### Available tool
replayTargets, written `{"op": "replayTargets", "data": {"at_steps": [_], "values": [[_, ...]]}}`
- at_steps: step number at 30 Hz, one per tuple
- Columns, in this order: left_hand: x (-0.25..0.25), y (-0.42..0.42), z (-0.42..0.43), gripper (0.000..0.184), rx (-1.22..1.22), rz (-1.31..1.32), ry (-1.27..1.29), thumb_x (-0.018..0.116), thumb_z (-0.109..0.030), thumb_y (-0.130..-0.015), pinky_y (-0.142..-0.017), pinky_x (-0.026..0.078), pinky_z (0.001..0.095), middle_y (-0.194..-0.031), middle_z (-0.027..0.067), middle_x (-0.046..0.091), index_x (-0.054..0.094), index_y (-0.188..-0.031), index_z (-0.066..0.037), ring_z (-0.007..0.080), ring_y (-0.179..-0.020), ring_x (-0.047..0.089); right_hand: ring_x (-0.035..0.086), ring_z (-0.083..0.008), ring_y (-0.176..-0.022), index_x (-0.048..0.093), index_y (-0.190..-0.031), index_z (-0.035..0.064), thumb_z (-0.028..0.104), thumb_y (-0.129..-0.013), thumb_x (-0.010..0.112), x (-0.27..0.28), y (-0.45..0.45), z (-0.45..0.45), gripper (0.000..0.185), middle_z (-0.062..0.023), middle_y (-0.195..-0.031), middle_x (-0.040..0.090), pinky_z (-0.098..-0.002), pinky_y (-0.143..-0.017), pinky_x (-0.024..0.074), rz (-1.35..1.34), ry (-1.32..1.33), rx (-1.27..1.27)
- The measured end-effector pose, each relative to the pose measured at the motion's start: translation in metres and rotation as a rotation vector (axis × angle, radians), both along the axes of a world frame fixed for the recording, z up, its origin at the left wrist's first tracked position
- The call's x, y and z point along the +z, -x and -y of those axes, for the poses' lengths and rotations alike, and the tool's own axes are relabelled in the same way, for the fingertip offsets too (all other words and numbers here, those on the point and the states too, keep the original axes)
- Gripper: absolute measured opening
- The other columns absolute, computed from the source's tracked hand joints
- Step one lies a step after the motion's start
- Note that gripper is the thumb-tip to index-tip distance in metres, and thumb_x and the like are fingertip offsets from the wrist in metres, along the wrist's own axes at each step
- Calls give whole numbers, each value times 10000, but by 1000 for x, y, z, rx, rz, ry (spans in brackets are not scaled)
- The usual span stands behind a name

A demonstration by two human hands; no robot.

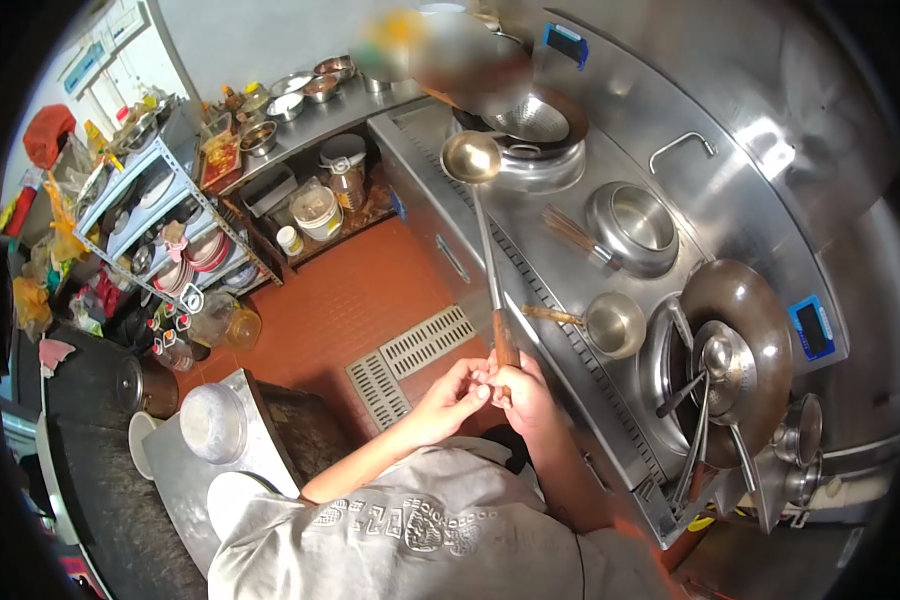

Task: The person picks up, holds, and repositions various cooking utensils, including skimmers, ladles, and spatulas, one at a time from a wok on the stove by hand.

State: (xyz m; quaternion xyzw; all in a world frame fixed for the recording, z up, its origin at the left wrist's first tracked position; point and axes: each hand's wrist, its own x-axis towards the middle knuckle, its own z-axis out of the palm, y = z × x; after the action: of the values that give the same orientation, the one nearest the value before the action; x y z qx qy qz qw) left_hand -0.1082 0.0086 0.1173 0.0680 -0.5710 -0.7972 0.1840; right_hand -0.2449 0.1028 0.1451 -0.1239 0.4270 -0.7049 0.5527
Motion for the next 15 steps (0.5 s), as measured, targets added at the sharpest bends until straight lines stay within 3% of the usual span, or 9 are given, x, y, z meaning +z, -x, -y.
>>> {"op": "replayTargets", "data": {"at_steps": [2,3,15], "values": [[4,-9,10,358,33,-44,-31,535,-200,-1019,-881,500,276,-1028,72,620,451,-1274,37,123,-971,613,456,-48,-484,532,-872,60,-11,-793,540,-3,-8,17,106,-11,-722,541,-182,-408,338,2,4,36],[1,-14,16,350,49,-39,-24,532,-191,-1020,-882,501,276,-1029,71,618,453,-1273,37,123,-966,614,377,-67,-419,501,-807,33,-35,-768,508,15,-20,29,79,-10,-605,479,-207,-408,299,-21,-70,-21],[-1,-43,75,373,184,105,-25,513,-226,-1032,-938,437,294,-1107,60,571,432,-1308,10,123,-1034,540,486,-56,-488,528,-859,65,-9,-791,563,4,-28,111,106,-15,-693,558,-200,-413,347,-13,-80,212]]}}
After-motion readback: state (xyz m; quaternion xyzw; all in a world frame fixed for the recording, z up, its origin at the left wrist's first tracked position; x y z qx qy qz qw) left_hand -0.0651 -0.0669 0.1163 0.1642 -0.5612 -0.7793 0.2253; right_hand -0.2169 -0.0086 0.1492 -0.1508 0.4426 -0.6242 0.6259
